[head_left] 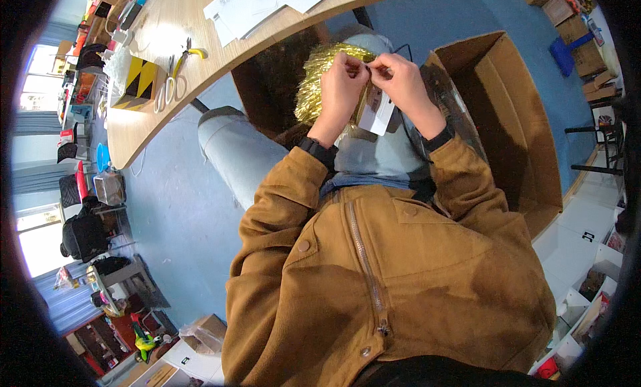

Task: The person attaches a gold tinsel garland to a white cardboard header card by hand. They repeatedly fold the tinsel over the card edge, align it, and press it into place while holding the card steady.

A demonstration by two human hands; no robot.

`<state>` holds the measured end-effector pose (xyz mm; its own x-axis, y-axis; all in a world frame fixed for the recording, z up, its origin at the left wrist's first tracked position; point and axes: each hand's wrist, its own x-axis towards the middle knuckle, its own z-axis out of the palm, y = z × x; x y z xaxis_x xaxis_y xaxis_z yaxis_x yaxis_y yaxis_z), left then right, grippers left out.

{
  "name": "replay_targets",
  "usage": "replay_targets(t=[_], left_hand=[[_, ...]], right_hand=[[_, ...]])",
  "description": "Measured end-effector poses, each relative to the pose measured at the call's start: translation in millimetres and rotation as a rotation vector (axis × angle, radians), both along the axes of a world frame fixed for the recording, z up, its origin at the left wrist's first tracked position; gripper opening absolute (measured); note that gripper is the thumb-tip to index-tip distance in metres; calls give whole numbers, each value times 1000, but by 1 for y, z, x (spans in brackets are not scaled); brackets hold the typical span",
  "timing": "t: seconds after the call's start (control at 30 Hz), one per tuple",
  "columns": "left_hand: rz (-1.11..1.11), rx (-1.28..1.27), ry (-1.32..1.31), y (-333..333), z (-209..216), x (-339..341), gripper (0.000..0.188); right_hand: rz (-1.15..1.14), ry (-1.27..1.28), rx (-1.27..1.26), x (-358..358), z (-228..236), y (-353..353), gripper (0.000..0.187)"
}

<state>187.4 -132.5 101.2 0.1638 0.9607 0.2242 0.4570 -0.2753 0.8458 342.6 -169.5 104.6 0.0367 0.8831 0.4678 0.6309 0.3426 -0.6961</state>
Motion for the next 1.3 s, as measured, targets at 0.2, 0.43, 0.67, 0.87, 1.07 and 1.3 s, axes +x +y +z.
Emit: replay_targets(t=[0.2,0.43,0.67,0.87,1.07,1.3], left_hand=[[-1,-22,-13,0,1,0,21],[12,65,25,-2,0,2,22],[37,10,-3,-3,3,3,21],[21,13,23,-4,3,3,21],[-22,81,96,-2,1,3,18],[-74,13,-185,0,-5,-4,20]], right_hand=[[-17,30,-43,-1,0,-1,14],[-18,32,-32,0,0,0,13],[-13,55,-53,0,-1,0,13],[-29,48,-53,-1,1,-2,14],[-22,50,-70,-2,0,-1,15],[-36,132,-85,-2,-1,-1,16]])
